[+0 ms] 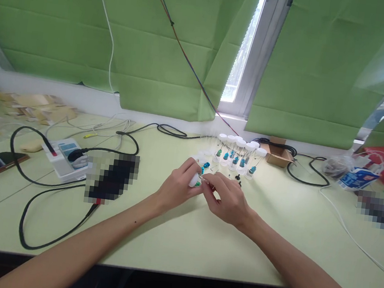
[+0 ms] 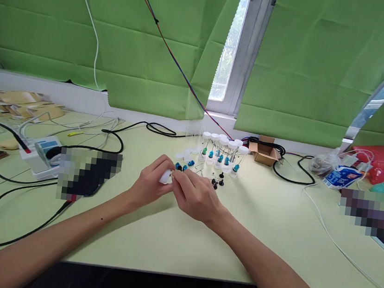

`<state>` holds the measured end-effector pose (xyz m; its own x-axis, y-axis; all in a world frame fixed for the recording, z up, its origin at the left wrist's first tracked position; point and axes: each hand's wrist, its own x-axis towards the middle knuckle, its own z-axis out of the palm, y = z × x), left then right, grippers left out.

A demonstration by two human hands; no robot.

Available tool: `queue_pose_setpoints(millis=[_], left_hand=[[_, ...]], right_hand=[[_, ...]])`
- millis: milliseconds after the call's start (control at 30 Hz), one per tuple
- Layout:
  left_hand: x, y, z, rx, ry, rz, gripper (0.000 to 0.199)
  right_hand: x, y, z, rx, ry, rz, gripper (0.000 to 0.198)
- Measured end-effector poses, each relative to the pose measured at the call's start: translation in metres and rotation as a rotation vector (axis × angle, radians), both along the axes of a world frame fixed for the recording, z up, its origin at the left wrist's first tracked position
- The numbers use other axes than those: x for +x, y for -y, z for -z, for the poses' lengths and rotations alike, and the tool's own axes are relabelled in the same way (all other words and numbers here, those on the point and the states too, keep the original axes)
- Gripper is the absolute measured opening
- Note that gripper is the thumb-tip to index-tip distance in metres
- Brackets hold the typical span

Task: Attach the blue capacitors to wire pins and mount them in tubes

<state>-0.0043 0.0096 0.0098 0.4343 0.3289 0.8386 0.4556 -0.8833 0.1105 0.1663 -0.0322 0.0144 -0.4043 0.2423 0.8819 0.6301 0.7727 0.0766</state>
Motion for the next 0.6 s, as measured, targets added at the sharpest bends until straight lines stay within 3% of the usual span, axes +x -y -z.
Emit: queue_pose_setpoints(millis=[200,600], left_hand=[[0.0047,0.0038,-0.0004,0.103,-0.031,0.028,0.014],[0.0065,0.0071,-0.0013,0.092,-0.012,0.027,0.012]], right_hand=[[-0.0030,0.0000,-0.0007,-0.007,-0.058,-0.008,0.017],[-0.0054,0.0013,-0.0020,-0.066,-0.117,-0.003,0.019]])
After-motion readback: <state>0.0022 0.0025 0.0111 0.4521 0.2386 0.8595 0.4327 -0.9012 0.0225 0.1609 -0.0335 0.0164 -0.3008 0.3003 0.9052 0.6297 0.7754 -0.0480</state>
